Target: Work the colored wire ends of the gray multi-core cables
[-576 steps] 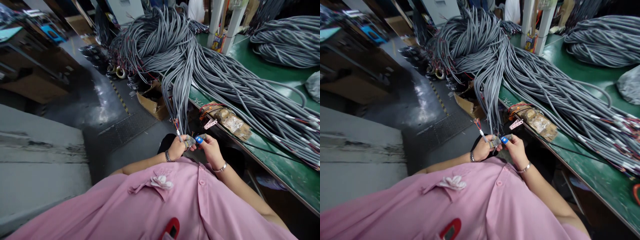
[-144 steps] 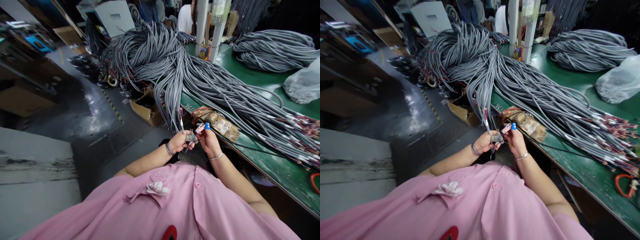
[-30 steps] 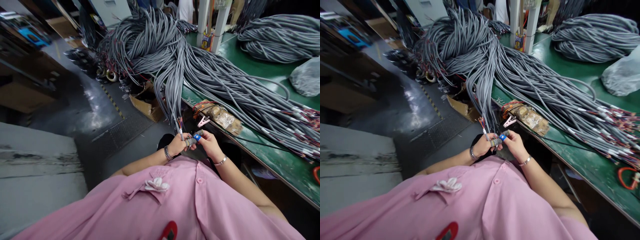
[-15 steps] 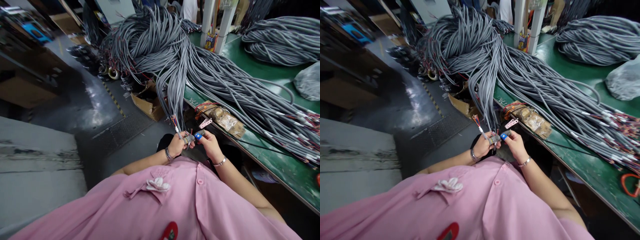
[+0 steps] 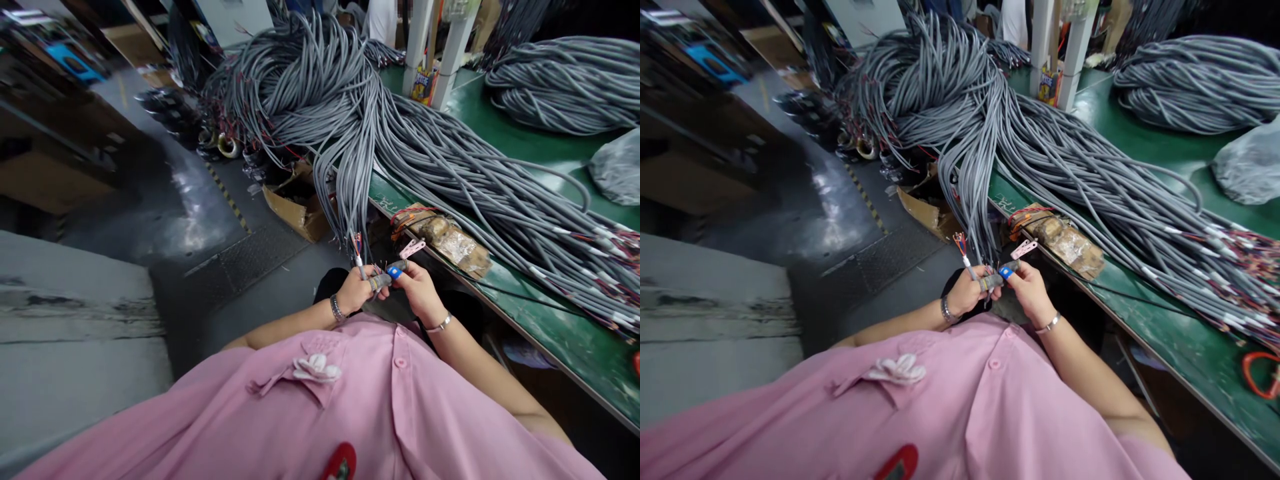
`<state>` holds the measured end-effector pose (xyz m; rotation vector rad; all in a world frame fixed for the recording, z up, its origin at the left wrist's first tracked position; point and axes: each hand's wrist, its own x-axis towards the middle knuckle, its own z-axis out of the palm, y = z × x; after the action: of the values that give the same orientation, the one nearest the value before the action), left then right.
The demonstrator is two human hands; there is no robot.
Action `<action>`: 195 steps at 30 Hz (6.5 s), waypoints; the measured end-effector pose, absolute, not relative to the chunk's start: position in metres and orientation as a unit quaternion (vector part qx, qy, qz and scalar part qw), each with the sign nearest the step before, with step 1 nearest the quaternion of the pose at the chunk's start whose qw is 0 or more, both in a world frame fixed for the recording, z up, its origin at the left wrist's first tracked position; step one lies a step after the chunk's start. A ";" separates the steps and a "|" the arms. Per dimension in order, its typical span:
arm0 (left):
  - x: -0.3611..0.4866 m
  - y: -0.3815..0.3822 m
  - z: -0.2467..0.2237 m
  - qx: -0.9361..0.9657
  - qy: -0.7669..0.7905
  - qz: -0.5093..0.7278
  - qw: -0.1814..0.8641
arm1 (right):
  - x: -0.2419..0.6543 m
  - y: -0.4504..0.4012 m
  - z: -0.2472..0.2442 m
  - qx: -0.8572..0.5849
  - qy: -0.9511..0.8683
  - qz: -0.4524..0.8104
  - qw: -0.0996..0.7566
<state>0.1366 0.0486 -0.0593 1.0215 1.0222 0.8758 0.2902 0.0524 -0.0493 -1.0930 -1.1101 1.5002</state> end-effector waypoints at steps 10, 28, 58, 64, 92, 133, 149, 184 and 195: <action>0.130 0.056 -0.043 0.409 0.417 0.391 0.711 | 0.320 0.061 -0.066 -0.412 -0.319 0.698 0.491; 0.150 0.087 -0.039 0.419 0.361 0.319 0.770 | 0.304 0.087 -0.053 -0.406 -0.302 0.644 0.574; 0.151 0.070 -0.048 0.382 0.363 0.424 0.737 | 0.307 0.088 -0.059 -0.350 -0.285 0.674 0.585; 0.152 0.070 -0.050 0.363 0.373 0.424 0.741 | 0.303 0.095 -0.062 -0.313 -0.198 0.723 0.583; 0.160 0.055 -0.035 0.383 0.409 0.487 0.670 | 0.308 0.086 -0.054 -0.310 -0.188 0.735 0.573; 0.145 0.043 -0.048 0.396 0.439 0.468 0.657 | 0.323 0.063 -0.060 -0.296 -0.268 0.803 0.443; 0.142 0.049 -0.050 0.514 0.419 0.344 0.665 | 0.307 0.052 -0.036 -0.383 -0.473 0.659 0.443; 0.155 0.055 -0.038 0.385 0.432 0.426 0.696 | 0.317 0.068 -0.063 -0.329 -0.272 0.757 0.494; 0.150 0.045 -0.051 0.450 0.414 0.417 0.672 | 0.307 0.051 -0.060 -0.404 -0.432 0.630 0.504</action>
<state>0.1500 0.0451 -0.0508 1.0142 0.9319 0.9401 0.3069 0.0514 -0.0600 -0.9752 -1.0430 1.5198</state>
